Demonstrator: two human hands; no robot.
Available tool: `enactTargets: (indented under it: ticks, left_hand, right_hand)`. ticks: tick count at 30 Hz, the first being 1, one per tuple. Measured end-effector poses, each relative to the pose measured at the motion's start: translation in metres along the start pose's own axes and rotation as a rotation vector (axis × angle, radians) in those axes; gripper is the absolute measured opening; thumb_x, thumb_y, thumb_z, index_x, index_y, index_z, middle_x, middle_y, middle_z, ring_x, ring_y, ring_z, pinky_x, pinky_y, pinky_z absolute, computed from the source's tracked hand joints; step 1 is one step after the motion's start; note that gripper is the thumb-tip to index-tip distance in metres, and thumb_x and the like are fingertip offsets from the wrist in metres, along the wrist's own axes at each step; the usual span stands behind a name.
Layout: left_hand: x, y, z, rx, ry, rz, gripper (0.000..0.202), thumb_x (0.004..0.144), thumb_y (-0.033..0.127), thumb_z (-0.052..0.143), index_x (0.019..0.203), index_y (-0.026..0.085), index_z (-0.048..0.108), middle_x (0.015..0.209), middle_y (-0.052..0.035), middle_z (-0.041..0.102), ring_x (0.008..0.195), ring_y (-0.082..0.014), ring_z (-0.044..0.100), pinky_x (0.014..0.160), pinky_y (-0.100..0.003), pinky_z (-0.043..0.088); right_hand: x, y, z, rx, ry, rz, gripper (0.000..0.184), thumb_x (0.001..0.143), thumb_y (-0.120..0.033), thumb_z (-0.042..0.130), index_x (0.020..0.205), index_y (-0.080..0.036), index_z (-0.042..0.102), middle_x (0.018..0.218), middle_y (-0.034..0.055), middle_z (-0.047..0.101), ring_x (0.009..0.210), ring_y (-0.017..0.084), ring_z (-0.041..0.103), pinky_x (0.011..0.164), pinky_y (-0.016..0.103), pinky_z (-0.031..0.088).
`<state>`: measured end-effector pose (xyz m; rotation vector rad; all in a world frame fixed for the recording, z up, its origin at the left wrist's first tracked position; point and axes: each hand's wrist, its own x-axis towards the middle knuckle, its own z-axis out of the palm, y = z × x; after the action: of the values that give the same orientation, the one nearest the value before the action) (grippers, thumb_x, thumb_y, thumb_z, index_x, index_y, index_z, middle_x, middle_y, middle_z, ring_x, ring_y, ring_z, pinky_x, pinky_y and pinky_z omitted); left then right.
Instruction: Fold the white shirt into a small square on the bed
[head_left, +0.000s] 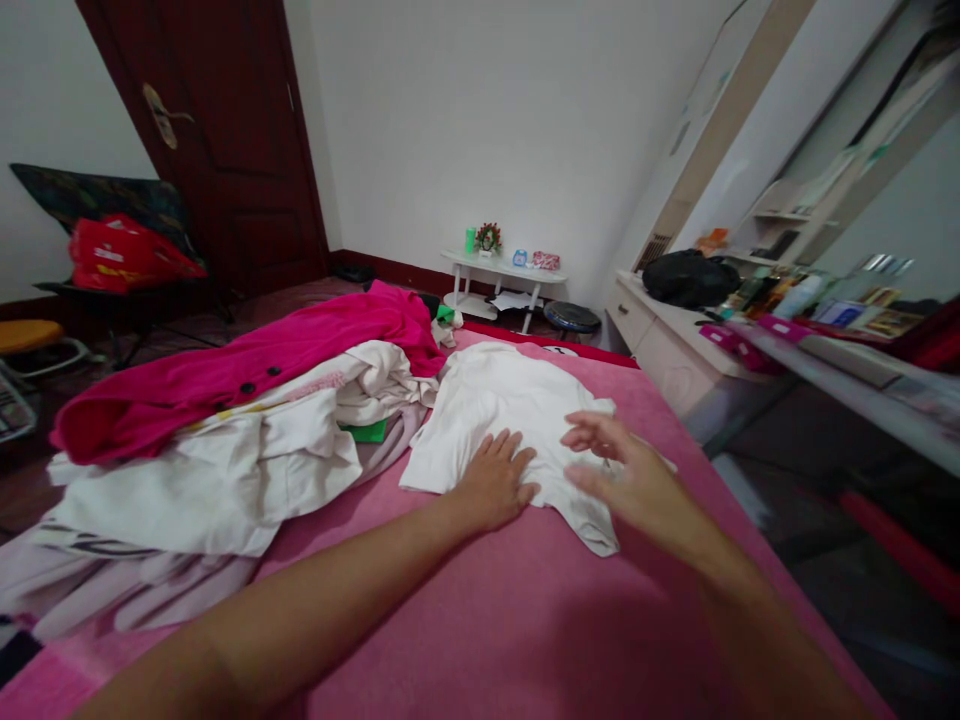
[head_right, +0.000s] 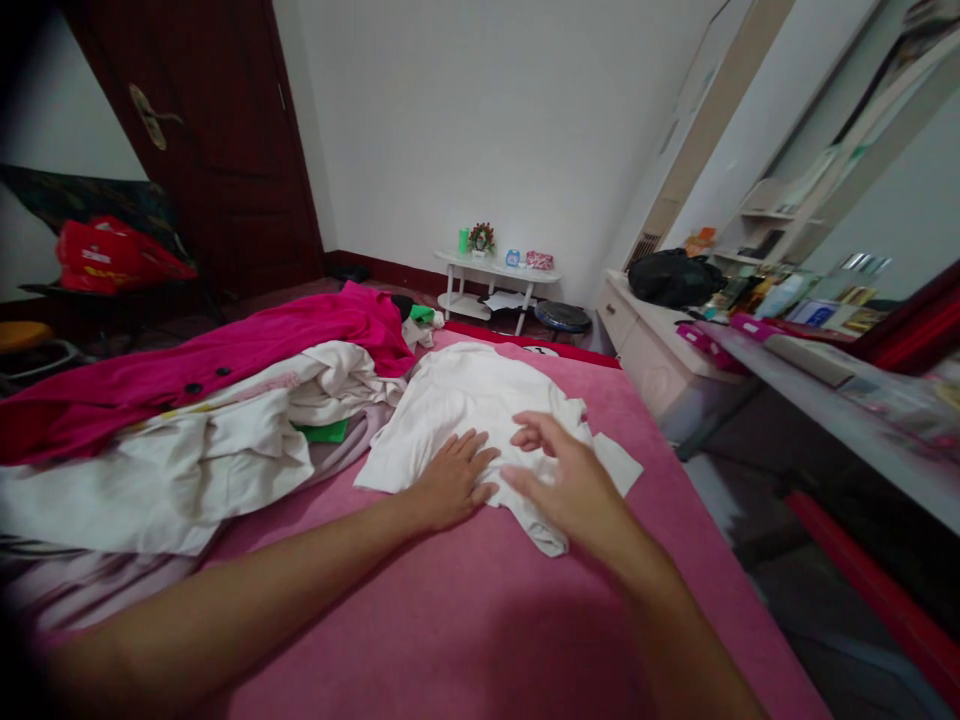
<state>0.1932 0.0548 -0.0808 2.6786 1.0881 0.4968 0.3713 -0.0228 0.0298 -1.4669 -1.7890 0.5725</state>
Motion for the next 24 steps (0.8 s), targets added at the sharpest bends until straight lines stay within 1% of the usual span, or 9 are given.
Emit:
enactTargets:
  ticks: [3, 5, 8, 11, 14, 16, 18, 21, 24]
  left_hand:
    - [-0.018, -0.006, -0.014, -0.028, -0.067, 0.073, 0.059, 0.091, 0.043, 0.045, 0.142, 0.017, 0.036, 0.152, -0.0158, 0.03, 0.141, -0.0308, 0.025, 0.114, -0.049, 0.023]
    - [-0.035, -0.014, -0.028, -0.031, -0.098, 0.109, 0.057, 0.089, 0.033, 0.049, 0.142, 0.018, 0.036, 0.151, -0.0149, 0.032, 0.139, -0.0285, 0.031, 0.113, -0.045, 0.028]
    - [-0.059, -0.033, -0.052, 0.012, -0.111, 0.097, 0.054, 0.08, 0.017, 0.053, 0.134, 0.019, 0.046, 0.146, -0.0144, 0.04, 0.132, -0.0278, 0.041, 0.11, -0.042, 0.033]
    - [-0.075, -0.055, -0.069, 0.089, -0.103, 0.078, 0.051, 0.076, 0.01, 0.053, 0.126, 0.019, 0.053, 0.14, -0.0135, 0.047, 0.127, -0.0285, 0.046, 0.107, -0.043, 0.036]
    - [-0.077, -0.073, -0.077, 0.13, -0.08, 0.057, 0.047, 0.077, 0.004, 0.045, 0.119, 0.021, 0.059, 0.131, -0.0107, 0.056, 0.119, -0.0261, 0.053, 0.1, -0.041, 0.042]
    - [-0.071, -0.08, -0.083, 0.118, -0.069, 0.015, 0.043, 0.078, 0.002, 0.042, 0.11, 0.021, 0.064, 0.119, -0.0089, 0.064, 0.111, -0.0238, 0.058, 0.095, -0.037, 0.045]
    - [-0.059, -0.082, -0.095, 0.092, -0.037, -0.059, 0.038, 0.076, 0.002, 0.042, 0.098, 0.019, 0.068, 0.104, -0.0083, 0.069, 0.1, -0.0221, 0.062, 0.089, -0.033, 0.046]
    - [-0.041, -0.075, -0.13, -0.03, 0.126, -0.114, 0.028, 0.071, 0.005, 0.043, 0.08, 0.015, 0.066, 0.084, -0.0059, 0.068, 0.084, -0.0191, 0.062, 0.079, -0.028, 0.046]
    - [-0.034, -0.053, -0.181, -0.312, 0.336, -0.104, 0.02, 0.068, 0.009, 0.039, 0.067, 0.015, 0.058, 0.063, 0.0001, 0.057, 0.063, -0.0139, 0.054, 0.062, -0.023, 0.043]
  right_hand:
    - [-0.023, 0.037, 0.011, -0.343, -0.318, -0.008, 0.078, 0.063, -0.017, 0.064, 0.139, -0.02, 0.044, 0.141, 0.0118, 0.047, 0.129, 0.027, 0.044, 0.109, 0.044, 0.034]
    - [-0.039, 0.058, 0.015, -0.487, -0.351, 0.018, 0.078, 0.062, -0.01, 0.053, 0.139, -0.017, 0.045, 0.146, 0.0121, 0.041, 0.135, 0.026, 0.038, 0.112, 0.043, 0.03]
    - [-0.052, 0.075, 0.016, -0.573, -0.277, 0.048, 0.068, 0.063, -0.008, 0.046, 0.131, -0.016, 0.055, 0.144, 0.0121, 0.044, 0.134, 0.025, 0.039, 0.112, 0.043, 0.031]
    - [-0.05, 0.079, 0.017, -0.498, -0.162, 0.024, 0.048, 0.074, -0.015, 0.045, 0.117, -0.02, 0.065, 0.134, 0.0096, 0.056, 0.127, 0.025, 0.048, 0.109, 0.044, 0.034]
    - [-0.034, 0.082, 0.015, -0.344, -0.077, 0.076, 0.031, 0.083, -0.029, 0.045, 0.101, -0.023, 0.069, 0.111, 0.0072, 0.069, 0.108, 0.026, 0.06, 0.098, 0.043, 0.044]
    - [-0.018, 0.082, 0.011, -0.18, 0.002, 0.151, 0.028, 0.081, -0.036, 0.047, 0.094, -0.023, 0.068, 0.096, 0.0059, 0.072, 0.094, 0.027, 0.064, 0.086, 0.041, 0.05]
    - [-0.002, 0.078, 0.003, 0.037, 0.169, 0.238, 0.028, 0.077, -0.039, 0.051, 0.091, -0.021, 0.066, 0.084, 0.0044, 0.071, 0.08, 0.025, 0.065, 0.073, 0.036, 0.053]
    - [0.016, 0.055, -0.018, 0.306, 0.458, 0.294, 0.027, 0.067, -0.038, 0.058, 0.087, -0.02, 0.064, 0.074, 0.0006, 0.066, 0.065, 0.019, 0.061, 0.059, 0.03, 0.051]
    - [0.015, 0.011, -0.043, 0.441, 0.699, 0.162, 0.027, 0.061, -0.034, 0.066, 0.085, -0.02, 0.065, 0.073, -0.003, 0.062, 0.063, 0.013, 0.056, 0.057, 0.024, 0.049]
